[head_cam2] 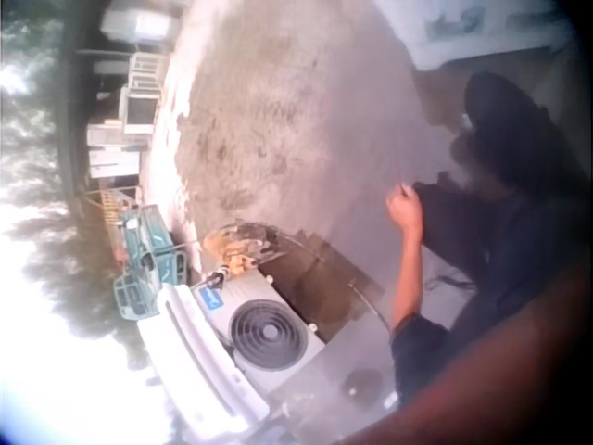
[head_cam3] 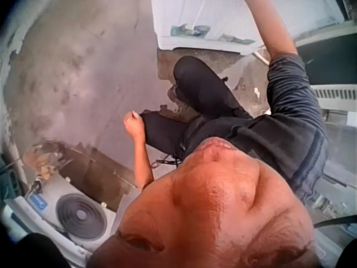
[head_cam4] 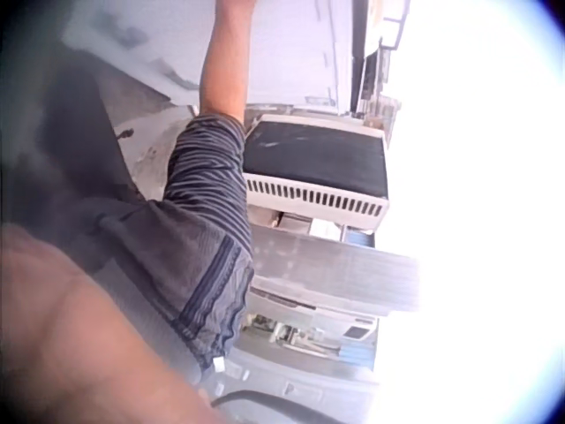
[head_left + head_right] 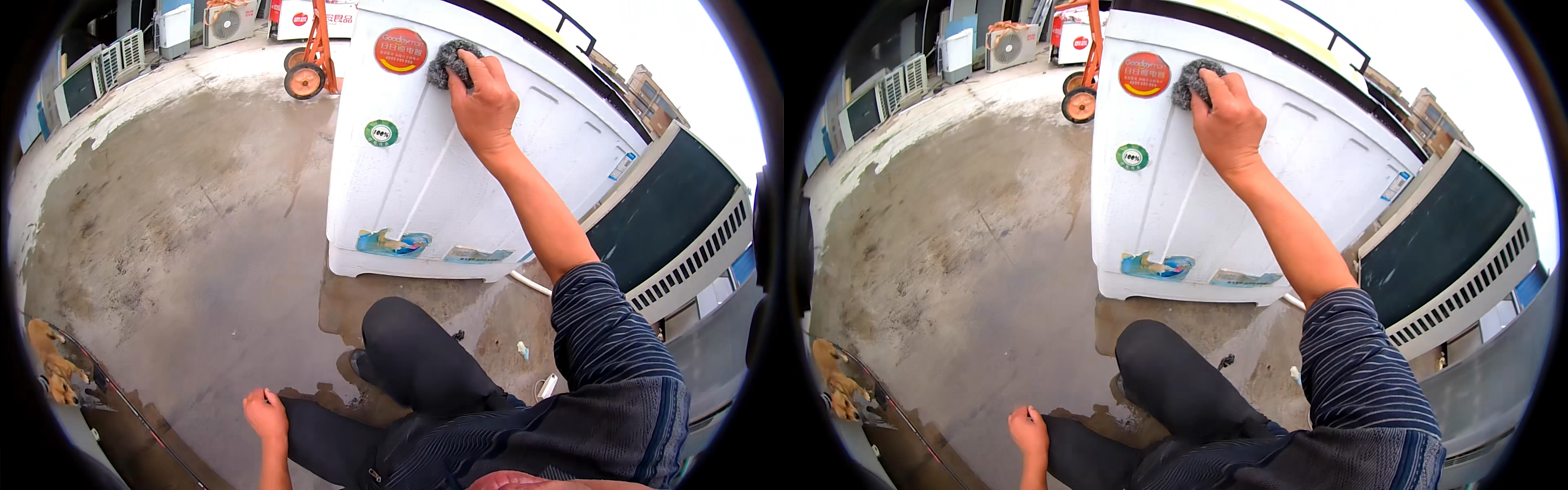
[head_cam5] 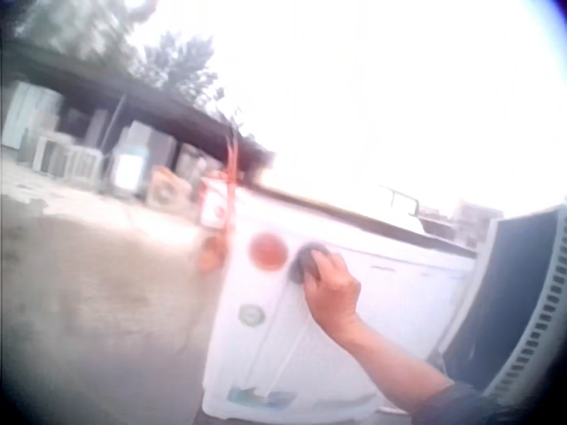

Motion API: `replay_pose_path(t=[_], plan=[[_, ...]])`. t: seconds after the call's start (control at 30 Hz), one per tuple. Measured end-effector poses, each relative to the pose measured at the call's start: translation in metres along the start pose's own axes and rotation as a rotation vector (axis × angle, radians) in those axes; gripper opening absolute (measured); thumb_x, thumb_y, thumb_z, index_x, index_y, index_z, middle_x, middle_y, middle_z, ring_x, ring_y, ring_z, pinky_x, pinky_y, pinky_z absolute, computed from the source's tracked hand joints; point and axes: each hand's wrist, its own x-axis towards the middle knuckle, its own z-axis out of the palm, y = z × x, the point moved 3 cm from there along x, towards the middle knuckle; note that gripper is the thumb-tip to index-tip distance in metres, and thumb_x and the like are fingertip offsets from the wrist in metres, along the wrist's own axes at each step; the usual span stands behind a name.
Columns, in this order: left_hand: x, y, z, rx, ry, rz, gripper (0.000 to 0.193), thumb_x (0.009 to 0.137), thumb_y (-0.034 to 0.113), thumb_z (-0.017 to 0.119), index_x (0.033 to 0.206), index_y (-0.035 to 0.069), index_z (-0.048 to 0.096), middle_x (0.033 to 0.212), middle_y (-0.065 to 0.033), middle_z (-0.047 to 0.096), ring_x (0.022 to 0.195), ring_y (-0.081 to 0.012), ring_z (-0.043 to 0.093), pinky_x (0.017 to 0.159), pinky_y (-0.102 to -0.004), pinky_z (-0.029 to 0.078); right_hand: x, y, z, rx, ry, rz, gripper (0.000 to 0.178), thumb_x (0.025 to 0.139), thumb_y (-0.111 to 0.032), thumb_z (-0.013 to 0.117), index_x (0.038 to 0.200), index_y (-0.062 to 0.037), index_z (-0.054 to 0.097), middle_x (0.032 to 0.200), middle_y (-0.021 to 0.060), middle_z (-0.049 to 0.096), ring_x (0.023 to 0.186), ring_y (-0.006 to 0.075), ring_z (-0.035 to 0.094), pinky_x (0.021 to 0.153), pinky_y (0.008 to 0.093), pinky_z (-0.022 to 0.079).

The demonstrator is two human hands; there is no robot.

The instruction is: The person scrubs the exterior of a white refrigerator with a steel wool pad, then uses a pressure washer to rinse the appliance. The person moves around the refrigerator to clean multiple sides and the top surface.

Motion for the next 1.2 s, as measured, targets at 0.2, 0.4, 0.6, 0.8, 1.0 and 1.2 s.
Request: replay_pose_path(t=[0.2,0.4,0.6,0.8,1.0,1.2], plan=[[-0.007,0.0,-0.022,0.035,-0.297,0.382,0.013,0.081,0.016,0.063,0.08,0.004,0.067,0.082,-0.0155,0.064,0.084,-0.0396,0.059,0.077,-0.0515,0.043,0.033,-0.027,0.005,-0.085,-0.304,-0.531,0.034,0.081,-0.009,0.078,0.114,-0.01,0.068,0.095,0.0041,0.063,0.066,0.0227,0.066,0.054,0.032,0.053],[-0.003,0.077,-0.061,-0.075,-0.315,0.222,0.015,0.08,0.014,0.063,0.072,0.001,0.063,0.078,-0.0185,0.061,0.079,-0.0421,0.058,0.073,-0.0519,0.045,0.146,-0.086,0.03,-0.236,-0.683,-0.92,0.018,0.08,-0.006,0.075,0.096,-0.0044,0.067,0.099,0.0098,0.064,0.077,0.027,0.07,0.06,0.0349,0.055],[-0.01,0.121,-0.076,-0.065,-0.399,-0.035,0.017,0.085,0.019,0.062,0.078,0.006,0.069,0.087,-0.0122,0.068,0.092,-0.0342,0.061,0.082,-0.0477,0.045,0.212,-0.176,0.072,-0.341,-1.562,-0.785,0.02,0.097,-0.02,0.066,0.098,-0.0014,0.071,0.092,0.0115,0.07,0.082,0.0182,0.068,0.074,0.0314,0.056],[-0.049,0.16,-0.103,-0.067,-0.37,-0.249,0.014,0.085,0.02,0.063,0.083,0.008,0.07,0.089,-0.0095,0.068,0.094,-0.0316,0.061,0.086,-0.0458,0.045,0.175,-0.145,0.11,-0.288,-1.349,-1.345,0.022,0.064,-0.002,0.087,0.082,-0.0006,0.075,0.104,0.0205,0.071,0.087,0.0309,0.074,0.077,0.0386,0.06],[-0.125,0.198,-0.142,-0.021,-0.346,-0.573,0.019,0.088,0.022,0.061,0.096,0.009,0.071,0.098,-0.0105,0.069,0.102,-0.0341,0.061,0.088,-0.0487,0.047,0.197,-0.145,0.209,-0.303,-1.679,-1.124,0.021,0.08,-0.005,0.066,0.099,0.0022,0.07,0.098,0.0211,0.073,0.096,0.0372,0.071,0.079,0.0442,0.057],[-0.147,0.256,-0.184,0.026,-0.58,-0.894,0.053,0.09,0.035,0.063,0.139,0.016,0.055,0.135,-0.0158,0.056,0.119,-0.0385,0.056,0.094,-0.0549,0.048,0.146,-0.174,0.179,-0.16,-1.933,-1.295,0.018,0.077,-0.008,0.072,0.093,-0.0003,0.074,0.096,0.0198,0.073,0.091,0.0347,0.072,0.079,0.0411,0.058]])
